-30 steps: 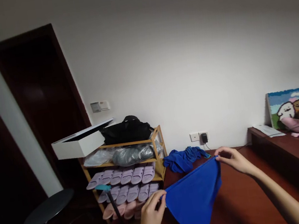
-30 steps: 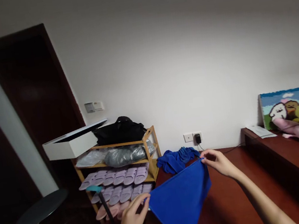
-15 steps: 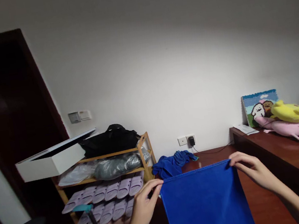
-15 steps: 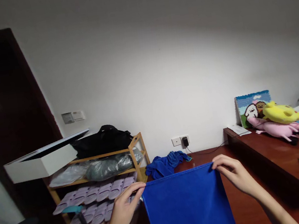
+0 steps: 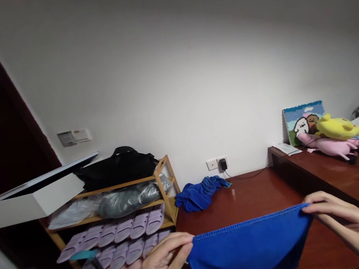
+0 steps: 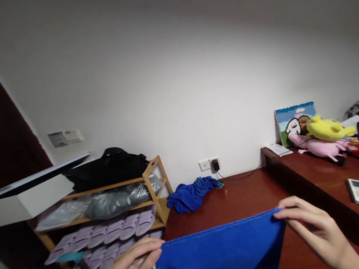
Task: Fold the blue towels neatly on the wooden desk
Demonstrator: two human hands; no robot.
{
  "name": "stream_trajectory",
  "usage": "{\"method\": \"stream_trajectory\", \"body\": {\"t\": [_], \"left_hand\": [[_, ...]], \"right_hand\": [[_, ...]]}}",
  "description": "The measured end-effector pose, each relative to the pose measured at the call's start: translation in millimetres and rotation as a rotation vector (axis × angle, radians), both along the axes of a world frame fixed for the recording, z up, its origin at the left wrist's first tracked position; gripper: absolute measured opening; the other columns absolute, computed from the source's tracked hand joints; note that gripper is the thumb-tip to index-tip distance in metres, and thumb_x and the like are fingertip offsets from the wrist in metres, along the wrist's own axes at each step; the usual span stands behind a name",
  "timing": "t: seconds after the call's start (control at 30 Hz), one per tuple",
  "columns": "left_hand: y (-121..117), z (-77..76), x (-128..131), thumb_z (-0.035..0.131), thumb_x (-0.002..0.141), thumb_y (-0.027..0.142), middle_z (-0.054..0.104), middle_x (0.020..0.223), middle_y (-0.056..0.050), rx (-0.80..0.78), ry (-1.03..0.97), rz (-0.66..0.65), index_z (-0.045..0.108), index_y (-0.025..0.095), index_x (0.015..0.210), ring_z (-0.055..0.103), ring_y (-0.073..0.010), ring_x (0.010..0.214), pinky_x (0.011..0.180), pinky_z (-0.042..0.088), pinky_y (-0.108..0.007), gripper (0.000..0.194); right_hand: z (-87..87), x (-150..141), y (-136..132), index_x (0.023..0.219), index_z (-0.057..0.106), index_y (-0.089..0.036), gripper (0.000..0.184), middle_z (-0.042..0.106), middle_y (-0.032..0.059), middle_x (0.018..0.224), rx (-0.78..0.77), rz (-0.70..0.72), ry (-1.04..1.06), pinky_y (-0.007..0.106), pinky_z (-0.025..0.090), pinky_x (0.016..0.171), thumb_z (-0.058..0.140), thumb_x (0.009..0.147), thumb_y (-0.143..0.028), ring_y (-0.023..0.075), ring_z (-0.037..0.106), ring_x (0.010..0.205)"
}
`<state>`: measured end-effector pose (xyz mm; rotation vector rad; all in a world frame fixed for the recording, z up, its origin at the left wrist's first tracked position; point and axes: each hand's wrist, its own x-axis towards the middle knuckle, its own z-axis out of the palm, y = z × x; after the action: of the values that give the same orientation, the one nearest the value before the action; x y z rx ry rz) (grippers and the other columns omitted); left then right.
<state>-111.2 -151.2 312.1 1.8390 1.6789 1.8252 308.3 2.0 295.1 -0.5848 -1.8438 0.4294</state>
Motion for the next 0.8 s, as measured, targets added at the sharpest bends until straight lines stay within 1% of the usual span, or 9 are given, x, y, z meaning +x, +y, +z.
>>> {"method": "stream_trajectory", "body": {"t": [0.1,0.2,0.33,0.43,0.5,0.57,0.67,0.73,0.8], "left_hand": [[17.6,-4.2,-3.3,0.082,0.08,0.059,0.085,0.087,-0.005,-0.063,-0.102,-0.003,0.084,0.024,0.084,0.081,-0.0234,0.076,0.07,0.069,-0.03,0.035],[55.9,-24.4,-15.2,0.081,0.08,0.062,0.086,0.09,-0.007,-0.151,-0.17,-0.04,0.083,0.021,0.091,0.082,-0.0253,0.082,0.077,0.069,-0.033,0.043],[132.9,-79.5,-45.6,0.075,0.084,0.062,0.085,0.098,-0.01,-0.242,-0.15,-0.065,0.082,0.019,0.097,0.082,-0.0278,0.092,0.086,0.068,-0.037,0.045],[188.0,-128.7,-64.0,0.058,0.095,0.059,0.084,0.107,-0.012,-0.286,0.03,0.043,0.081,0.02,0.105,0.08,-0.0279,0.101,0.093,0.066,-0.042,0.047],[210.5,-160.8,-65.3,0.053,0.098,0.054,0.082,0.119,-0.014,-0.309,0.094,0.103,0.081,0.021,0.108,0.076,-0.0297,0.115,0.105,0.06,-0.048,0.045],[219.5,-192.2,-56.5,0.053,0.098,0.049,0.079,0.127,-0.013,-0.337,0.128,0.114,0.082,0.023,0.107,0.073,-0.03,0.122,0.112,0.055,-0.051,0.04],[217.5,-238.0,-32.9,0.053,0.1,0.04,0.077,0.134,-0.008,-0.408,0.28,0.049,0.082,0.027,0.111,0.07,-0.0265,0.127,0.115,0.053,-0.048,0.034],[214.6,-264.2,-18.7,0.051,0.102,0.036,0.069,0.147,-0.005,-0.478,0.488,-0.026,0.076,0.03,0.127,0.062,-0.0249,0.138,0.121,0.048,-0.047,0.036],[214.2,-282.7,-10.7,0.05,0.105,0.037,0.055,0.162,-0.004,-0.553,0.686,-0.098,0.064,0.032,0.145,0.049,-0.0252,0.15,0.126,0.041,-0.049,0.043]], "right_hand": [[-8.6,0.0,7.7,0.094,0.086,-0.035,0.024,0.079,0.0099,0.096,-0.021,-0.003,0.004,0.026,0.064,0.074,0.067,0.095,-0.049,0.0233,0.077,0.088],[-33.9,-15.1,39.2,0.095,0.085,-0.031,0.027,0.079,0.0095,0.1,-0.132,0.002,-0.003,0.028,0.063,0.081,0.067,0.096,-0.05,0.0235,0.076,0.095],[-84.6,-62.4,118.0,0.095,0.083,-0.025,0.037,0.08,0.0101,0.103,-0.263,-0.008,-0.083,0.034,0.062,0.091,0.058,0.097,-0.052,0.0242,0.075,0.1],[-119.9,-109.1,174.9,0.101,0.082,-0.022,0.041,0.081,0.0103,0.109,-0.364,-0.168,-0.264,0.037,0.059,0.099,0.044,0.097,-0.039,0.0239,0.074,0.105],[-141.5,-137.8,192.9,0.108,0.081,-0.02,0.045,0.08,0.0111,0.115,-0.42,-0.27,-0.351,0.042,0.055,0.107,0.039,0.094,-0.029,0.0253,0.073,0.112],[-166.1,-161.2,188.1,0.115,0.08,-0.015,0.049,0.078,0.0157,0.123,-0.456,-0.339,-0.396,0.047,0.05,0.113,0.038,0.09,-0.025,0.0294,0.07,0.121],[-217.8,-187.5,144.0,0.126,0.076,-0.007,0.054,0.069,0.0228,0.14,-0.502,-0.419,-0.481,0.051,0.045,0.117,0.04,0.09,-0.027,0.0361,0.064,0.132],[-259.7,-200.3,103.6,0.139,0.069,-0.011,0.059,0.06,0.0192,0.153,-0.513,-0.468,-0.613,0.052,0.039,0.123,0.039,0.095,-0.035,0.0371,0.054,0.144],[-297.8,-208.3,68.2,0.153,0.057,-0.015,0.066,0.047,0.0144,0.164,-0.544,-0.503,-0.763,0.056,0.029,0.128,0.038,0.099,-0.046,0.0375,0.04,0.155]]}}
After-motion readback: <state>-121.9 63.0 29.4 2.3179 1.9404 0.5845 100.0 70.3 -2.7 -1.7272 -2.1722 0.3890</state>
